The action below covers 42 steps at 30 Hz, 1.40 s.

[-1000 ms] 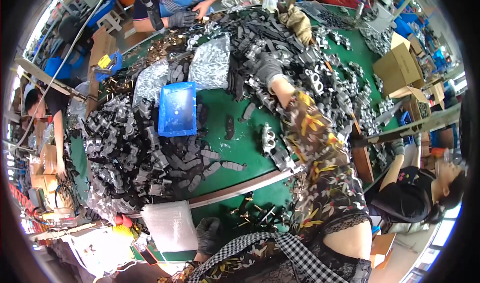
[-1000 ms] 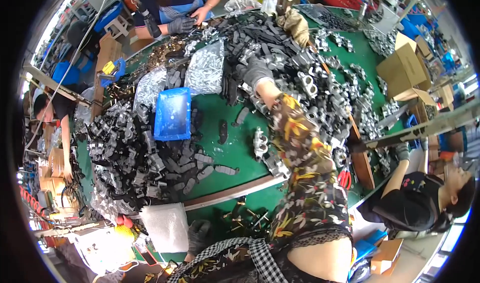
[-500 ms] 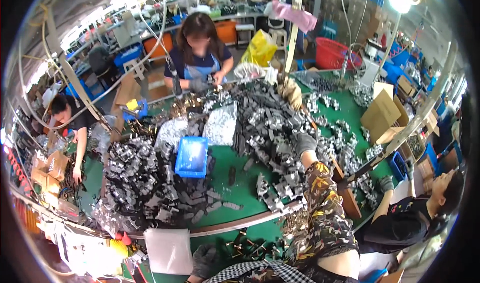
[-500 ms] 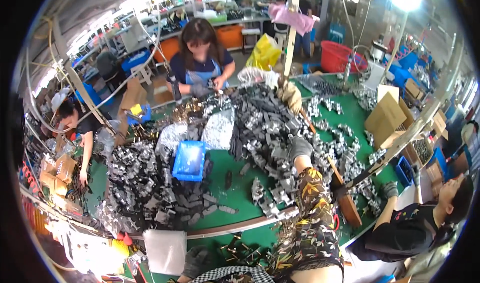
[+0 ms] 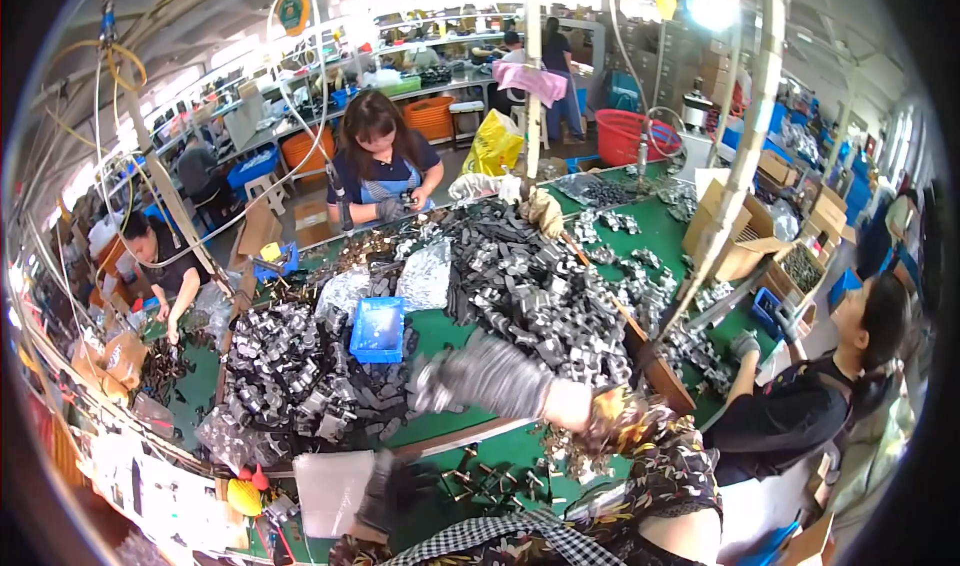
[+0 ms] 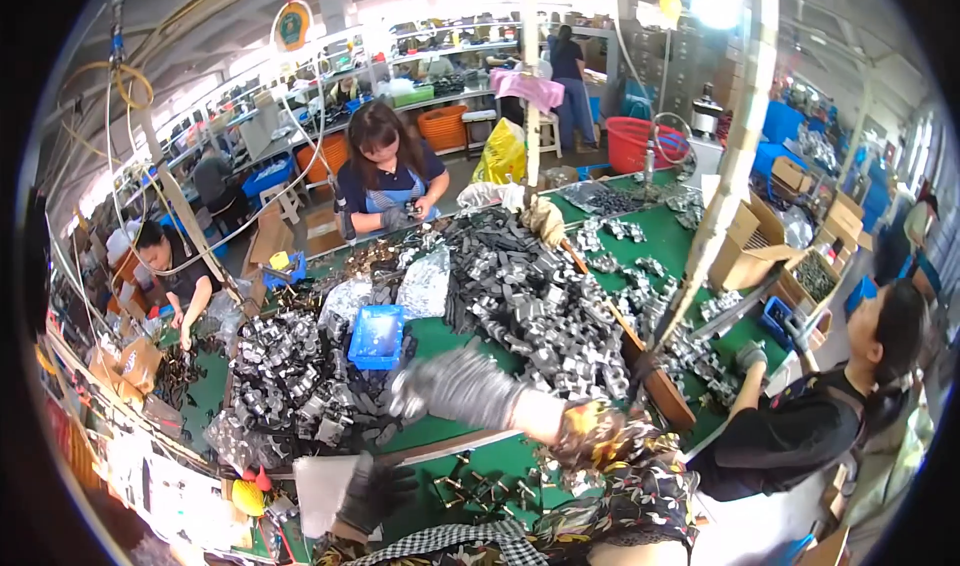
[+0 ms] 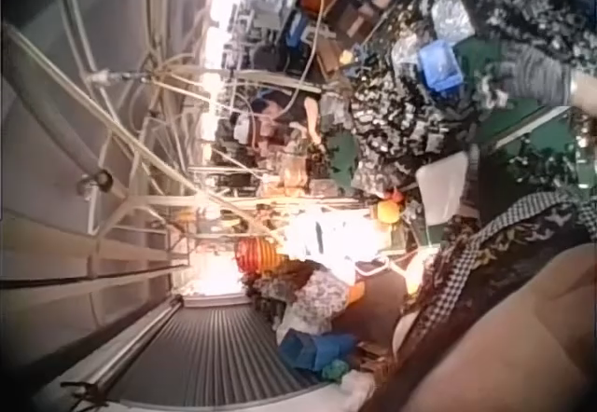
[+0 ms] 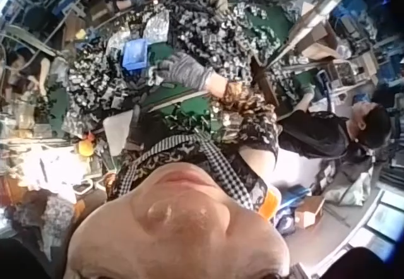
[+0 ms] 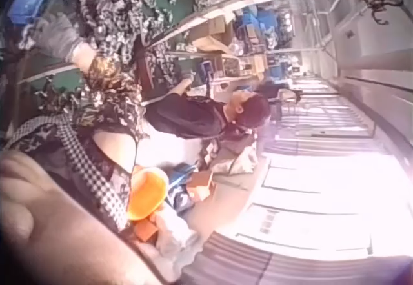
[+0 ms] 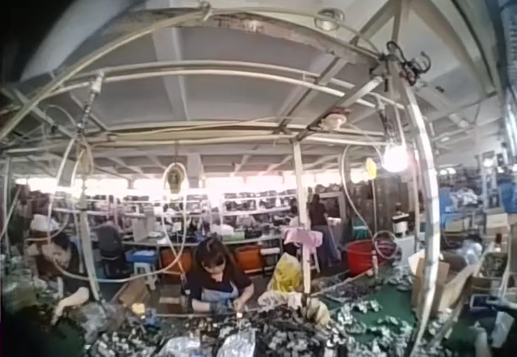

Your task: Manual assembly and inspection of small mechanical metal components on a factory production line.

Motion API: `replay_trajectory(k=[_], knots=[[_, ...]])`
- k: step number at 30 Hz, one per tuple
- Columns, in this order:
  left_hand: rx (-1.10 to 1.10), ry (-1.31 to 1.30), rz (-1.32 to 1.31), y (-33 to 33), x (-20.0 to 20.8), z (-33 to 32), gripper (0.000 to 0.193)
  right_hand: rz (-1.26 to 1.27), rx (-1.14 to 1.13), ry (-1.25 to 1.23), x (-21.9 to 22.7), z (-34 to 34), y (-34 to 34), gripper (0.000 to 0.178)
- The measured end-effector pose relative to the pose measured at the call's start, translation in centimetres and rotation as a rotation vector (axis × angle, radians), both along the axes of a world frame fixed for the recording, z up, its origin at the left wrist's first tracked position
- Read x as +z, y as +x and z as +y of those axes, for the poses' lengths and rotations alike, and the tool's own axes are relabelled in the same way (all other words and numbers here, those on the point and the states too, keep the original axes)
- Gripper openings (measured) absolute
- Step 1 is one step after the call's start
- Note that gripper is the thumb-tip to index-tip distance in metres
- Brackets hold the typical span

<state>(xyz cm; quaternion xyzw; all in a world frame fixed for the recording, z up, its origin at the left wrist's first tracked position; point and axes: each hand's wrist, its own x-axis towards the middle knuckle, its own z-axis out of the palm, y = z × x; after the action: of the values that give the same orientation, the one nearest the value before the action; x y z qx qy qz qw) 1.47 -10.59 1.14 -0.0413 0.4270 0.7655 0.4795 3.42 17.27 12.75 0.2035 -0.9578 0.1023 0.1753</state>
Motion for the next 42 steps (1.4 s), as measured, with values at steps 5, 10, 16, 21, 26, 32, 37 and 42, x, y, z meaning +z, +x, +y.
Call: replay_trajectory(k=[5, 10, 16, 21, 26, 32, 37, 42], knots=[[-0.035, 0.190, -0.036, 3.5, 4.9, 0.6, 0.051, 0.181, 0.348, 0.243, -3.4, -7.7, 5.9, 0.028], [-0.181, -0.174, 0.751, 4.3, 0.7, -2.0, 0.048, 0.150, 0.396, 0.068, -6.7, -11.0, 8.8, 0.031], [0.045, 0.204, -0.106, 5.4, 0.3, -3.3, 0.032, 0.071, 0.102, -0.263, -7.0, -11.1, 12.3, 0.031], [0.252, 0.047, -0.131, 6.8, 1.0, -3.3, 0.029, -0.111, -0.065, -0.535, -10.8, -10.4, 14.9, 0.034], [0.137, 0.225, -0.262, 6.5, -0.3, -3.0, 0.029, -0.225, -0.081, -0.593, -12.8, -10.6, 16.1, 0.035], [0.126, 0.030, -0.170, 7.7, 1.1, -1.9, 0.030, -0.192, -0.079, -0.683, -14.7, -11.3, 16.3, 0.034], [0.119, 0.020, -0.079, 8.0, 0.8, -2.3, 0.030, -0.219, -0.072, -0.686, -15.8, -11.4, 16.5, 0.034], [0.164, 0.051, -0.216, 8.3, 1.2, -2.4, 0.028, -0.279, -0.117, -0.647, -16.1, -11.3, 17.0, 0.033]])
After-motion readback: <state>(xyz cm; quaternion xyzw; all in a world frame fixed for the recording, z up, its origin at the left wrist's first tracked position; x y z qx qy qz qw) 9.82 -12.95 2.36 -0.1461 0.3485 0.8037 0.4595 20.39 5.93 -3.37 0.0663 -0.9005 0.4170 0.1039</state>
